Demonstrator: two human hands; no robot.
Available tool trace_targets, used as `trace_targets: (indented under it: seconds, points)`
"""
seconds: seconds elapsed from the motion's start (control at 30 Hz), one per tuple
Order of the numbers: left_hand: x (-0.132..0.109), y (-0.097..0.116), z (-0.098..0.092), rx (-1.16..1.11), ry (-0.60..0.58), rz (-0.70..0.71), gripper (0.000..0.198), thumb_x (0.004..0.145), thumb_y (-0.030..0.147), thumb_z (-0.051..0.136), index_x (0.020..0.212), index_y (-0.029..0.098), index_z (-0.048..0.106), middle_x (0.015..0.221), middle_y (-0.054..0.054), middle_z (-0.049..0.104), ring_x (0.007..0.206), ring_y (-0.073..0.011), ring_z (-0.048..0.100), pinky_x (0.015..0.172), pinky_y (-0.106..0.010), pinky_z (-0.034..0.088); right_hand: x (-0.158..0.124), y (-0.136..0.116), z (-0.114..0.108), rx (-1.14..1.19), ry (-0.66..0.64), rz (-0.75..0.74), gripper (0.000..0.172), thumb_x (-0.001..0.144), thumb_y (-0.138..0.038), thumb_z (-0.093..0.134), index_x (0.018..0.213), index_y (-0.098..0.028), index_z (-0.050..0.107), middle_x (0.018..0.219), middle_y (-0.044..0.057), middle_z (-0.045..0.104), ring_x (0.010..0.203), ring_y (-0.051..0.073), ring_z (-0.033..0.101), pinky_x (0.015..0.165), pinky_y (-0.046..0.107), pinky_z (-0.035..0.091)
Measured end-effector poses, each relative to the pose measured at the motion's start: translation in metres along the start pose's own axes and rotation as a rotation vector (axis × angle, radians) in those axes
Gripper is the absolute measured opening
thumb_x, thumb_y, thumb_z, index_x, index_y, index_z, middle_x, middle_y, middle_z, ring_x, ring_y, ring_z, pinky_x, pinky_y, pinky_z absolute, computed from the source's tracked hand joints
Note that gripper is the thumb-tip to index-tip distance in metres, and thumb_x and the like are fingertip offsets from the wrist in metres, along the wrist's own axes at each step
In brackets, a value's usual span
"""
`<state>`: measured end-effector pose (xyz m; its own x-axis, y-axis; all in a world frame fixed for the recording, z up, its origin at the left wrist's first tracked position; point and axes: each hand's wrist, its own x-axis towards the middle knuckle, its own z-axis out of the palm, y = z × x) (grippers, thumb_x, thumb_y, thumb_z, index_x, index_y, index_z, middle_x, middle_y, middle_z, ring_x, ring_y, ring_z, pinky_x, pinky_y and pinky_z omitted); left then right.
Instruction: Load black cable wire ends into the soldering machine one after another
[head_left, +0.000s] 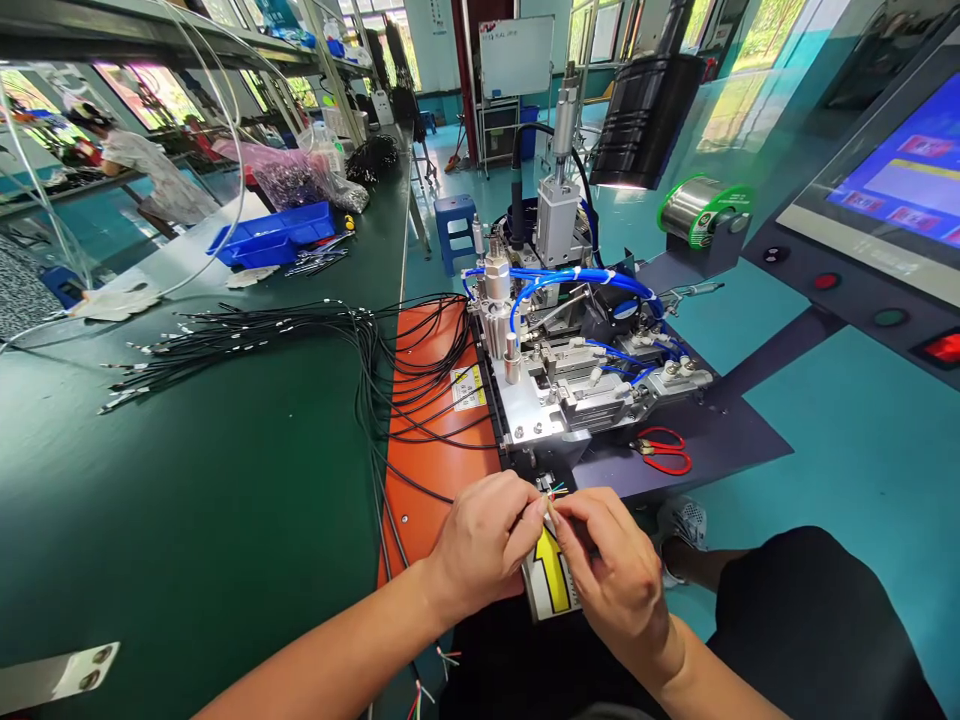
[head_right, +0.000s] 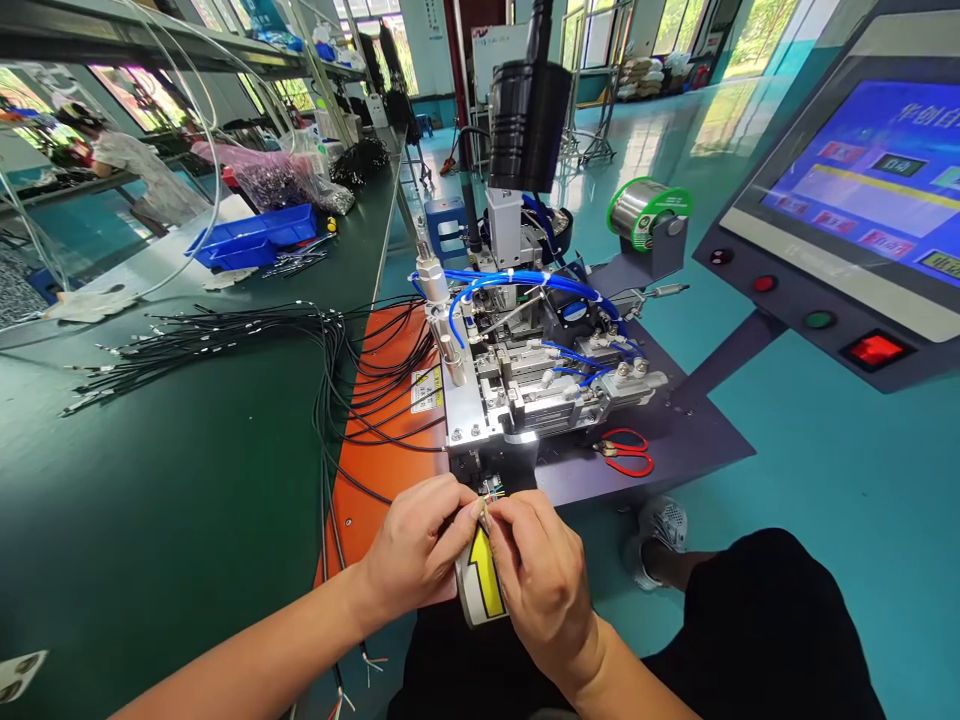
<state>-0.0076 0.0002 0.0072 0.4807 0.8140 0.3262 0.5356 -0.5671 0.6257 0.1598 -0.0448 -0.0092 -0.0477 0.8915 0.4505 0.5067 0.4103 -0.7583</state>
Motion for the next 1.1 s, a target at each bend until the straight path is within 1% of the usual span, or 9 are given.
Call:
trace_targets:
  seconds: [0.07, 0.17, 0.23, 0.33, 0.43, 0.5, 0.73, 0.97, 1.1]
  points:
    - [0.000, 0.000, 0.000, 0.007, 0.000, 0.011, 0.022, 0.098, 0.023, 0.048, 0.082, 0.015, 0.061, 0.073, -0.002, 0.057, 0.066, -0.0132, 0.050, 0.061, -0.027, 0.037, 0.001, 0.001, -0.005, 0.046, -0.034, 0.026, 0.012, 0.096, -0.013, 0.054, 0.100, -0.020, 0.062, 0.091, 0.005, 0.061, 0.084, 0.017, 0.060, 0.076, 0.031, 0.049]
    - [0.000, -0.001, 0.000, 0.009, -0.019, 0.049, 0.022, 0.098, 0.024, 0.048, 0.083, 0.015, 0.062, 0.073, -0.002, 0.056, 0.066, -0.0137, 0.049, 0.061, -0.027, 0.037, 0.007, 0.004, -0.018, 0.091, -0.012, 0.175, 0.004, 0.095, -0.023, 0.059, 0.095, -0.023, 0.063, 0.089, 0.003, 0.060, 0.079, 0.016, 0.059, 0.067, 0.028, 0.048]
    - [0.000, -0.002, 0.001, 0.009, -0.031, 0.069, 0.022, 0.098, 0.024, 0.048, 0.083, 0.015, 0.062, 0.072, -0.002, 0.055, 0.066, -0.0138, 0.048, 0.061, -0.027, 0.036, 0.013, 0.007, -0.026, 0.111, -0.007, 0.273, 0.007, 0.094, -0.028, 0.061, 0.098, -0.024, 0.064, 0.092, 0.003, 0.061, 0.079, 0.016, 0.059, 0.066, 0.028, 0.048]
    - [0.000, -0.002, 0.001, 0.015, -0.033, 0.073, 0.022, 0.098, 0.023, 0.048, 0.082, 0.015, 0.061, 0.072, -0.002, 0.055, 0.066, -0.0140, 0.047, 0.062, -0.028, 0.036, 0.022, 0.009, -0.033, 0.155, -0.084, 0.307, 0.013, 0.094, -0.032, 0.062, 0.105, -0.026, 0.065, 0.096, 0.002, 0.061, 0.079, 0.016, 0.059, 0.066, 0.028, 0.049]
    - [0.000, -0.002, 0.001, 0.019, -0.037, 0.077, 0.022, 0.098, 0.022, 0.048, 0.082, 0.015, 0.062, 0.072, -0.003, 0.055, 0.066, -0.0142, 0.047, 0.062, -0.028, 0.036, 0.028, 0.008, -0.033, 0.157, -0.147, 0.282, 0.012, 0.093, -0.031, 0.062, 0.103, -0.027, 0.067, 0.097, 0.002, 0.061, 0.075, 0.015, 0.058, 0.065, 0.029, 0.048]
    - [0.000, -0.002, 0.001, 0.024, -0.039, 0.080, 0.022, 0.098, 0.022, 0.048, 0.082, 0.015, 0.062, 0.071, -0.003, 0.054, 0.066, -0.0143, 0.047, 0.062, -0.028, 0.036, 0.029, 0.007, -0.032, 0.147, -0.176, 0.262, 0.009, 0.094, -0.029, 0.061, 0.098, -0.026, 0.068, 0.096, 0.002, 0.061, 0.079, 0.016, 0.058, 0.067, 0.029, 0.047]
    - [0.000, 0.000, 0.000, 0.056, -0.041, 0.134, 0.021, 0.097, 0.020, 0.048, 0.083, 0.014, 0.063, 0.071, -0.003, 0.054, 0.066, -0.0149, 0.047, 0.062, -0.029, 0.036, 0.032, 0.004, -0.032, 0.126, -0.223, 0.225, 0.014, 0.098, -0.028, 0.053, 0.089, -0.022, 0.063, 0.092, 0.002, 0.058, 0.084, 0.017, 0.056, 0.074, 0.030, 0.045]
    - [0.001, -0.001, 0.001, 0.054, -0.040, 0.145, 0.020, 0.097, 0.019, 0.049, 0.083, 0.013, 0.063, 0.071, -0.003, 0.054, 0.066, -0.0148, 0.045, 0.062, -0.029, 0.036, 0.033, 0.004, -0.027, 0.196, -0.267, 0.450, 0.021, 0.097, -0.037, 0.053, 0.084, -0.022, 0.060, 0.082, 0.000, 0.056, 0.072, 0.016, 0.052, 0.066, 0.028, 0.043]
    - [0.001, -0.001, 0.001, 0.052, -0.035, 0.144, 0.020, 0.096, 0.018, 0.049, 0.083, 0.014, 0.063, 0.070, -0.003, 0.053, 0.066, -0.0148, 0.045, 0.061, -0.029, 0.036, 0.032, 0.008, -0.025, 0.256, -0.295, 0.550, 0.023, 0.095, -0.040, 0.054, 0.083, -0.021, 0.060, 0.078, -0.001, 0.055, 0.071, 0.015, 0.050, 0.064, 0.027, 0.041]
